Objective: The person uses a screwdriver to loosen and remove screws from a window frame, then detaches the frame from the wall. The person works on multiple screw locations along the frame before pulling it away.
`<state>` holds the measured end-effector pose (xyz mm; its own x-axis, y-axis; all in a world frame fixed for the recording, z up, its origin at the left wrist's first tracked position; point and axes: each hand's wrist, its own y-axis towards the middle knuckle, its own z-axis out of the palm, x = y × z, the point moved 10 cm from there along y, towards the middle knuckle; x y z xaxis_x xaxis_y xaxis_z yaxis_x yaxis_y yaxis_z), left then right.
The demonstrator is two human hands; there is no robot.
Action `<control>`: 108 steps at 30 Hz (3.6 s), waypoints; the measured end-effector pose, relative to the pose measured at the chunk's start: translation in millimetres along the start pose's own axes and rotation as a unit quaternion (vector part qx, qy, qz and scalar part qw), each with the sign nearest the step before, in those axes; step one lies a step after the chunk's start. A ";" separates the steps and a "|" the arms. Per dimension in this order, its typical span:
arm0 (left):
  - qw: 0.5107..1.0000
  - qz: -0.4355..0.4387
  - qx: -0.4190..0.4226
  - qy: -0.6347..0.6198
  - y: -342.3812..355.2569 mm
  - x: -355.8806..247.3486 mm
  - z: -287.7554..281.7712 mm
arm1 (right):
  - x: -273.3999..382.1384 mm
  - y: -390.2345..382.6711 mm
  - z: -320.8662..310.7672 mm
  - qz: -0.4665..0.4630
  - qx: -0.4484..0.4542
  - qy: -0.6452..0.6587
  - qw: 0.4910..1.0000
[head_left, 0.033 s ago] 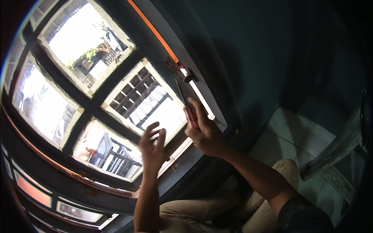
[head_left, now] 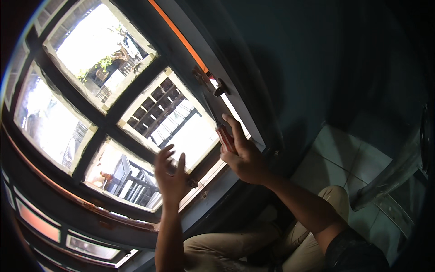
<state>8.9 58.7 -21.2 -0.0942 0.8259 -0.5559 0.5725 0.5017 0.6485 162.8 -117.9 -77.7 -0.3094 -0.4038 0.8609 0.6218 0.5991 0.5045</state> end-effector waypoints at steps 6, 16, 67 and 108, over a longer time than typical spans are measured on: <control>0.919 0.245 -0.242 0.192 43.6 -72.3 -119.1 | 18.3 -13.9 -20.5 -0.073 -0.032 -0.081 0.994; 0.869 0.322 -0.238 0.290 22.2 -67.6 -38.3 | 9.2 -11.9 -29.2 -0.062 -0.037 -0.130 0.989; 0.714 0.612 0.100 0.325 155.3 -146.9 116.3 | -109.9 -133.4 -101.2 0.032 -0.078 0.012 0.996; 0.683 0.585 0.094 0.427 186.8 -172.6 91.6 | -145.3 -129.2 -45.5 0.110 0.007 -0.022 0.994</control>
<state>206.7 -13.7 148.2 0.1223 0.5218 0.8442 0.7497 -0.6060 0.2660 160.1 -168.1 -271.0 -0.1982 -0.2320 0.9523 0.6684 0.6787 0.3045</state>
